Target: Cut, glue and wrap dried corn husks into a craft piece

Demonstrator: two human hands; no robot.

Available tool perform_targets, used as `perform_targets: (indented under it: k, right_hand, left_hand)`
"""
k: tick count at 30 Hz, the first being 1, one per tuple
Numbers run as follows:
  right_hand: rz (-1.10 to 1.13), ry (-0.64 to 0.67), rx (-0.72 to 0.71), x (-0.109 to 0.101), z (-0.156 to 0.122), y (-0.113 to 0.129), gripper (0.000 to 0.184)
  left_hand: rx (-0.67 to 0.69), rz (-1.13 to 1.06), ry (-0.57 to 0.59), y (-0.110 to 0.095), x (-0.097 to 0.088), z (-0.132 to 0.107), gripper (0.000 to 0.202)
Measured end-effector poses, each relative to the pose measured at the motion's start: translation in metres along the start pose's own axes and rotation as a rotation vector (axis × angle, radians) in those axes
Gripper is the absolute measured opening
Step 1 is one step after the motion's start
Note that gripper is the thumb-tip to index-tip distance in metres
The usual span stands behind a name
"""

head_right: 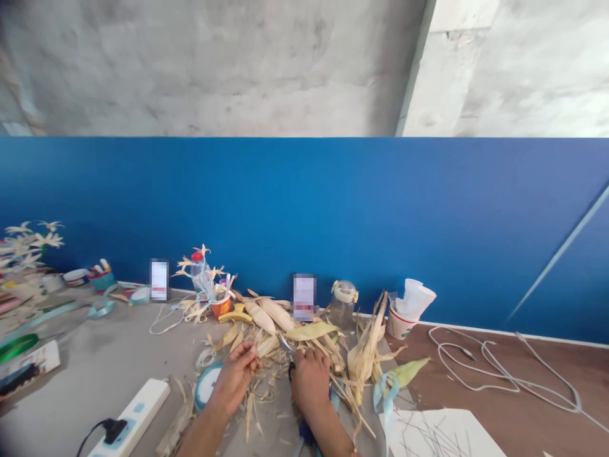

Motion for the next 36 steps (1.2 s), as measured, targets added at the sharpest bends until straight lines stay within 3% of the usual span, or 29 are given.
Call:
perform_targets:
  k: [3, 5, 10, 13, 17, 23, 30, 36]
  right_hand:
    - [0.166, -0.042, 0.025, -0.001, 0.0, -0.01, 0.029]
    - [0.424, -0.015, 0.056, 0.003, 0.001, -0.018, 0.031]
    - [1.498, 0.278, 0.184, 0.011, -0.011, -0.013, 0.039]
    - [1.792, 0.471, 0.207, 0.002, -0.023, 0.007, 0.047]
    - [1.767, 0.587, 0.14, -0.002, -0.029, 0.024, 0.048]
    - [1.529, 0.4, 0.089, 0.002, -0.011, 0.016, 0.033]
    - [1.195, 0.43, -0.108, 0.004, -0.008, 0.02, 0.022]
    - [1.136, 0.438, -0.138, -0.003, -0.008, 0.021, 0.02]
  left_hand:
    - [-0.015, -0.023, 0.002, -0.001, 0.002, -0.001, 0.036]
    - [-0.018, -0.039, 0.004, -0.001, 0.003, -0.002, 0.036]
    - [-0.023, -0.059, -0.016, -0.002, 0.002, -0.003, 0.036]
    - [-0.024, -0.073, -0.019, -0.002, 0.001, -0.002, 0.035]
    - [-0.021, -0.07, -0.042, -0.001, -0.003, 0.0, 0.037]
    - [-0.045, -0.015, -0.013, -0.001, 0.0, -0.001, 0.036]
    - [-0.038, 0.139, 0.05, -0.01, 0.009, -0.004, 0.035]
    - [-0.015, 0.312, 0.078, -0.009, 0.005, -0.001, 0.031]
Point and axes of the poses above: each hand's wrist, its own z-axis towards the middle knuckle, its own x-axis out of the palm, y = z × x, the point moved 8 cm from there along z, towards the middle knuckle
